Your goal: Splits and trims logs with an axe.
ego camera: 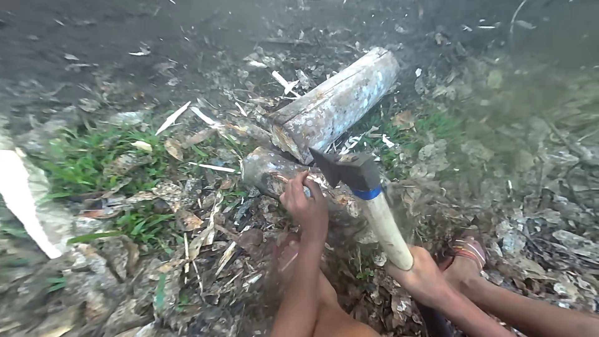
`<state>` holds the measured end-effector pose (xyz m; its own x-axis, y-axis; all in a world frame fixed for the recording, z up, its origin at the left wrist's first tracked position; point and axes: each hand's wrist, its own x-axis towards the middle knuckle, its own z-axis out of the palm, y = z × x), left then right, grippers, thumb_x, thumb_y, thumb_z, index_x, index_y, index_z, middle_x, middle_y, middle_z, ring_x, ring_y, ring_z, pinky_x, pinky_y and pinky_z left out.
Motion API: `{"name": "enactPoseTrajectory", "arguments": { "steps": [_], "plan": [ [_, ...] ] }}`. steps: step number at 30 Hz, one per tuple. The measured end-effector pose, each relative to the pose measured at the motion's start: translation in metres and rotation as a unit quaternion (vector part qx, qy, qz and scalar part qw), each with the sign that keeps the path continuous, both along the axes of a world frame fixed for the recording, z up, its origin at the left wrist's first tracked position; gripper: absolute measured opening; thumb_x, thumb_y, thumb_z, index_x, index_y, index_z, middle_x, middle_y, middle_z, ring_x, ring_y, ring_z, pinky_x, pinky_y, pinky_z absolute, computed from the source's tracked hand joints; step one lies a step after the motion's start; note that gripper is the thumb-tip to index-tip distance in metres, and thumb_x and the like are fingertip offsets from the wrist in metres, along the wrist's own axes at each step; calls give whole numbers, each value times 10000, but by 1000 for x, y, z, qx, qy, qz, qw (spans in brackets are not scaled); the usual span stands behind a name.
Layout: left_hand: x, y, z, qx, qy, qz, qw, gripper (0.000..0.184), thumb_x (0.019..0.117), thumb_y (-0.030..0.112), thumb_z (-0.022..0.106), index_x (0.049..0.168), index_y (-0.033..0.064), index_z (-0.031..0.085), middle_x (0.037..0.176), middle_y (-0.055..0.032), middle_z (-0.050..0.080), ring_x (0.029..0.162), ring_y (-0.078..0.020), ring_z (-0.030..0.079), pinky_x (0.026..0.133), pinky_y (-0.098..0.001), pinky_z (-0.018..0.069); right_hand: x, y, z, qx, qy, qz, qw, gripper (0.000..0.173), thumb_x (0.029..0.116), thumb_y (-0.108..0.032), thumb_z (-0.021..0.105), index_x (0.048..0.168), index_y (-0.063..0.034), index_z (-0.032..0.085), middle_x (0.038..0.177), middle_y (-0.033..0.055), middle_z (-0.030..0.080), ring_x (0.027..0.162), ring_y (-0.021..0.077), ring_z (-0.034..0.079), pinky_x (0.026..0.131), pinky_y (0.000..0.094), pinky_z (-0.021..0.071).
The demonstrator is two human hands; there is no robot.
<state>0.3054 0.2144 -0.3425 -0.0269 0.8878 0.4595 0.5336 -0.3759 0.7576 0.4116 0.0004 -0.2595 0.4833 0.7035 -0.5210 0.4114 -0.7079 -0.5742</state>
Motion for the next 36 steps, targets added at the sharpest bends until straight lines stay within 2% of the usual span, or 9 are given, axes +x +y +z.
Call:
{"name": "enactPoseTrajectory", "arguments": {
  "steps": [4,10,14,17,21,23,28,33,36],
  "plan": [
    [4,-1,3,13,22,-26,999,267,1042,185,509,1121,17,701,1010,-131,713,939,-252,676,895,-465,498,9,3,-45,-127,55,-8,990,262,799,-339,727,866,-95,660,712,47,614,655,209,624,625,476,519],
    [5,0,1,20,14,-11,1000,237,1029,170,519,1092,33,702,978,-105,712,908,-218,668,873,-435,487,13,-1,-25,-76,92,-52,992,252,729,-355,717,841,-137,657,672,-1,622,585,150,626,576,414,539],
    [3,-2,1,7,23,-2,1000,227,1033,160,532,1095,27,705,939,-107,708,873,-216,669,884,-446,485,-3,-4,15,45,52,-43,997,204,716,-327,704,844,-172,673,657,-88,610,566,17,589,531,279,510],
    [4,-2,3,5,28,-1,1000,233,1029,164,530,1108,24,699,948,-114,699,886,-228,661,889,-447,472,-9,-4,18,77,26,-33,996,203,723,-304,696,861,-155,678,665,-99,601,585,-25,570,541,228,486],
    [4,-4,5,-3,34,-4,999,241,1032,167,516,1099,33,705,961,-104,702,912,-232,663,890,-456,478,1,-1,-30,-93,65,-9,994,256,791,-330,719,897,-101,672,734,34,626,675,179,629,640,453,525],
    [7,-3,4,7,42,-3,999,238,1033,191,522,1075,47,707,956,-93,706,899,-225,662,894,-469,463,7,0,-50,-138,84,-19,987,279,805,-351,737,878,-93,662,729,57,623,675,221,633,644,488,522],
    [9,-1,7,11,43,7,999,227,1015,173,530,1045,44,715,946,-98,716,896,-229,666,892,-471,450,13,-1,-27,-92,99,-45,990,256,746,-362,723,816,-128,647,675,15,620,598,169,632,591,432,537],
    [-6,-5,7,-44,37,9,998,239,1021,150,523,1097,-2,692,949,-123,707,912,-250,671,952,-510,448,-7,-2,18,64,58,-43,995,183,711,-321,705,817,-179,661,642,-103,584,564,-1,563,527,262,483],
    [-7,-4,9,-48,28,12,998,245,1020,161,519,1093,-5,684,924,-110,699,897,-238,663,940,-501,443,-12,1,11,51,40,-24,998,220,723,-317,695,867,-151,681,670,-73,602,596,23,582,556,287,494]
  ]
}}
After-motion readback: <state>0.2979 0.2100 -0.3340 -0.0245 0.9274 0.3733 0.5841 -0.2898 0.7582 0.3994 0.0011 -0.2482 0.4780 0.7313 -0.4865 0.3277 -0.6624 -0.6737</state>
